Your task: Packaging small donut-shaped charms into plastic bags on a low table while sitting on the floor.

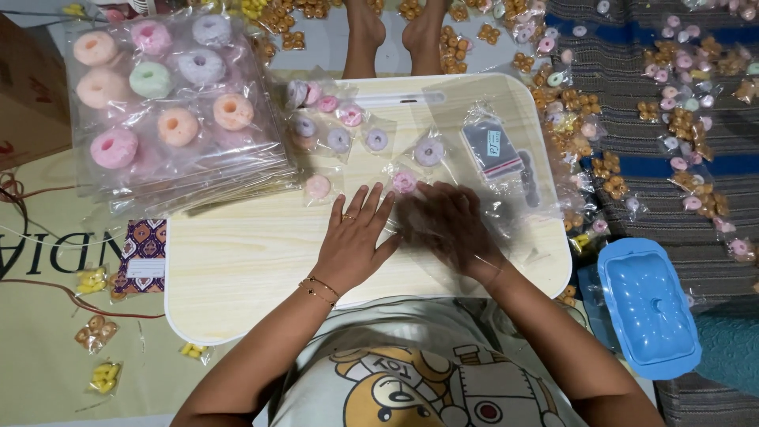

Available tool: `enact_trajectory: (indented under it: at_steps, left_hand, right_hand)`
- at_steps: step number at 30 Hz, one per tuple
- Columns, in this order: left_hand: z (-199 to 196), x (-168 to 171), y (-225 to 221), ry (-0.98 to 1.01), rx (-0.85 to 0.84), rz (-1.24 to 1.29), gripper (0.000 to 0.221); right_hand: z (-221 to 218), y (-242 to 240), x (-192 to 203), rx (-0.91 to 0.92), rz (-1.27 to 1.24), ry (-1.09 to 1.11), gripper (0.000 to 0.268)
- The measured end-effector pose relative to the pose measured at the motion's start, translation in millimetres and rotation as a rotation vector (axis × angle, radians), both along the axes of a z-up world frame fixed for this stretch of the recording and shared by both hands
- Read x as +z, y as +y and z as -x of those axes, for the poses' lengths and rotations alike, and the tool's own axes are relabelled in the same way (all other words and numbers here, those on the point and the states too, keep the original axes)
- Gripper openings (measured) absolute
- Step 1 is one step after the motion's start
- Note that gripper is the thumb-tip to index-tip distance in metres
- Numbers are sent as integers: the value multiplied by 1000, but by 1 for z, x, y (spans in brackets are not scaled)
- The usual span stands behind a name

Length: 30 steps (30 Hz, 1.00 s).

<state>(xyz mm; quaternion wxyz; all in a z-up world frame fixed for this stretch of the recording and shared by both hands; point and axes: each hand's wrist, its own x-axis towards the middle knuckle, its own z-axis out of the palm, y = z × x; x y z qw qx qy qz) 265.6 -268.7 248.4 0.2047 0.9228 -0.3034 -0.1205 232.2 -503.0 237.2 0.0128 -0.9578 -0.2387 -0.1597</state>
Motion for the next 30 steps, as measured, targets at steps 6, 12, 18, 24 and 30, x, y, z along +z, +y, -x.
enact_trajectory:
  at_steps: [6,12,18,24,30]
  left_hand:
    - [1,2,0,-14,-6,-9,72]
    - [0,3,0,-13,0,-17,72]
    - [0,-1,1,-2,5,21,73]
    - [0,-6,1,-29,12,25,73]
    - [1,-7,2,-38,9,57,73]
  right_hand:
    - [-2,2,-1,-93,199,196,93]
    - [-23,11,8,-130,-237,419,88]
    - [-15,12,18,-3,22,-9,51]
    - [-24,-2,-28,-38,-93,-73,56]
    - [-23,-11,-36,-97,-108,109,58]
